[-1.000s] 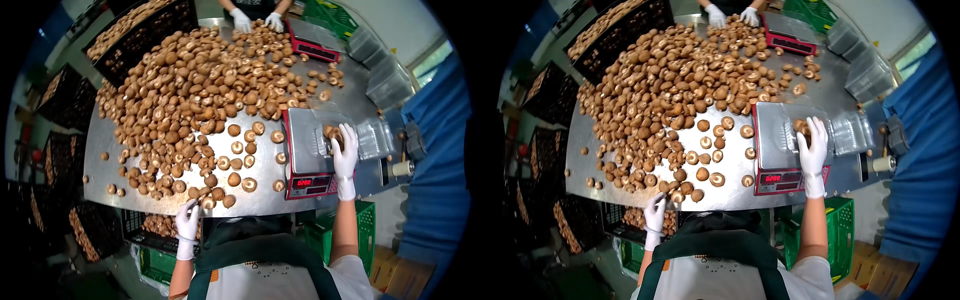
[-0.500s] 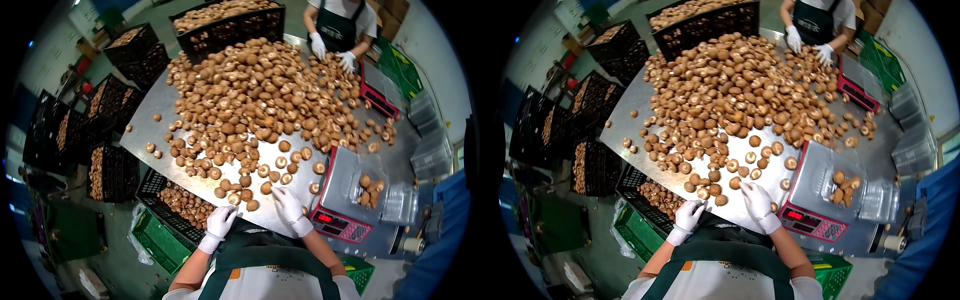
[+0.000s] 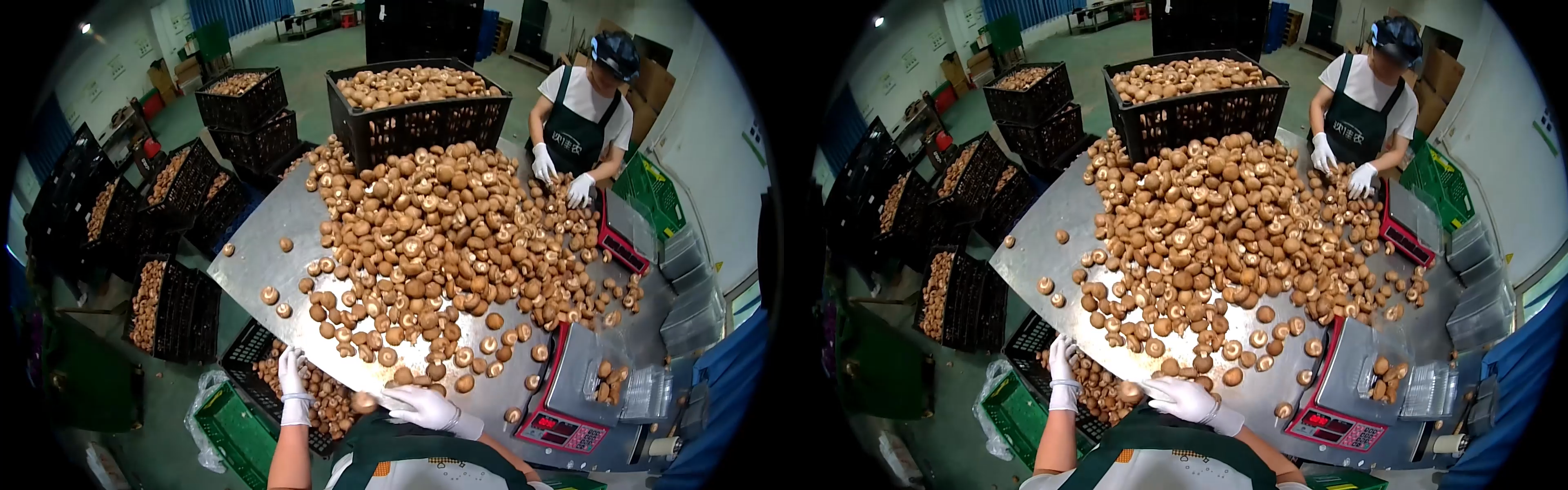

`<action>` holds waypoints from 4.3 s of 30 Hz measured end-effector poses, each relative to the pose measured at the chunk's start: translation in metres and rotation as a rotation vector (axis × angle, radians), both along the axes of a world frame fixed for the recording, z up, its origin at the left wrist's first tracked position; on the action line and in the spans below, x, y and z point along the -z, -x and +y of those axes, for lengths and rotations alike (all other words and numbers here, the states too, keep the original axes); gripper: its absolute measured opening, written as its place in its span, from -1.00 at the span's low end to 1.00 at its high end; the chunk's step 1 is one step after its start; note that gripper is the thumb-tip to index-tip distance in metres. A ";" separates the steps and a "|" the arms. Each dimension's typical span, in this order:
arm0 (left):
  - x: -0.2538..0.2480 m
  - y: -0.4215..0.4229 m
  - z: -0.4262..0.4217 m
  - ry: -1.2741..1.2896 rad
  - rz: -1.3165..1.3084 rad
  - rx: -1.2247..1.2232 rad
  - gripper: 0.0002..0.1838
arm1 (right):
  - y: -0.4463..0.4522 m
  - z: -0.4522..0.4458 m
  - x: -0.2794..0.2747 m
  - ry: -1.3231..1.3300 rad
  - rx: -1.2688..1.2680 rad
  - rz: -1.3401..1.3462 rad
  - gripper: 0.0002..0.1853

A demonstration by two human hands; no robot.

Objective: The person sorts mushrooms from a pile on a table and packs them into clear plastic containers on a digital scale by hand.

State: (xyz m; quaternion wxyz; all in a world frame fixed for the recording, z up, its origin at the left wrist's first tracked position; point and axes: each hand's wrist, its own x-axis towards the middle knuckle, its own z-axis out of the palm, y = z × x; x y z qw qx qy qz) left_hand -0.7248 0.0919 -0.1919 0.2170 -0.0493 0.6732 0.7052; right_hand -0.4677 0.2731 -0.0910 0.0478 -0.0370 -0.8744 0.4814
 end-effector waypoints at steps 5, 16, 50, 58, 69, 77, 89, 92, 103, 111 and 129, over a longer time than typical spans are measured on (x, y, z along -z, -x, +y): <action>0.019 0.049 0.015 0.062 0.177 -0.014 -0.56 | -0.007 0.032 -0.004 -0.017 0.161 -0.216 -0.50; -0.008 0.181 0.187 0.097 0.402 0.241 -0.42 | 0.027 0.207 -0.050 -0.385 0.333 -0.147 -0.45; 0.028 0.070 0.347 -0.282 -0.319 0.539 -0.37 | 0.161 0.341 -0.013 -0.782 0.296 -0.353 -0.41; -0.045 -0.014 0.367 -0.111 0.200 0.702 -0.36 | 0.069 0.322 -0.018 -0.735 0.592 -0.432 -0.39; -0.141 0.033 0.371 0.040 1.197 1.197 -0.12 | 0.001 0.335 -0.051 -0.787 0.637 -0.776 -0.29; -0.034 0.329 0.378 0.580 1.218 0.128 -0.47 | 0.117 0.389 -0.085 -0.816 0.637 -0.292 -0.45; 0.002 0.386 0.414 0.571 1.077 0.441 -0.63 | 0.347 0.490 -0.006 -0.950 0.554 -0.418 -0.35; -0.013 0.370 0.404 0.606 1.045 0.569 -0.65 | 0.341 0.487 -0.012 -0.939 0.472 -0.480 -0.30; -0.002 0.300 0.377 -0.042 0.511 0.751 -0.54 | 0.329 0.487 -0.008 -0.268 0.306 -0.512 -0.15; -0.043 0.224 0.398 -0.001 -0.126 0.788 -0.47 | 0.322 0.476 -0.016 -0.247 0.056 -0.618 -0.02; -0.035 0.056 0.386 -0.291 -0.387 0.724 -0.49 | 0.209 0.431 -0.004 -0.161 0.134 -0.645 -0.03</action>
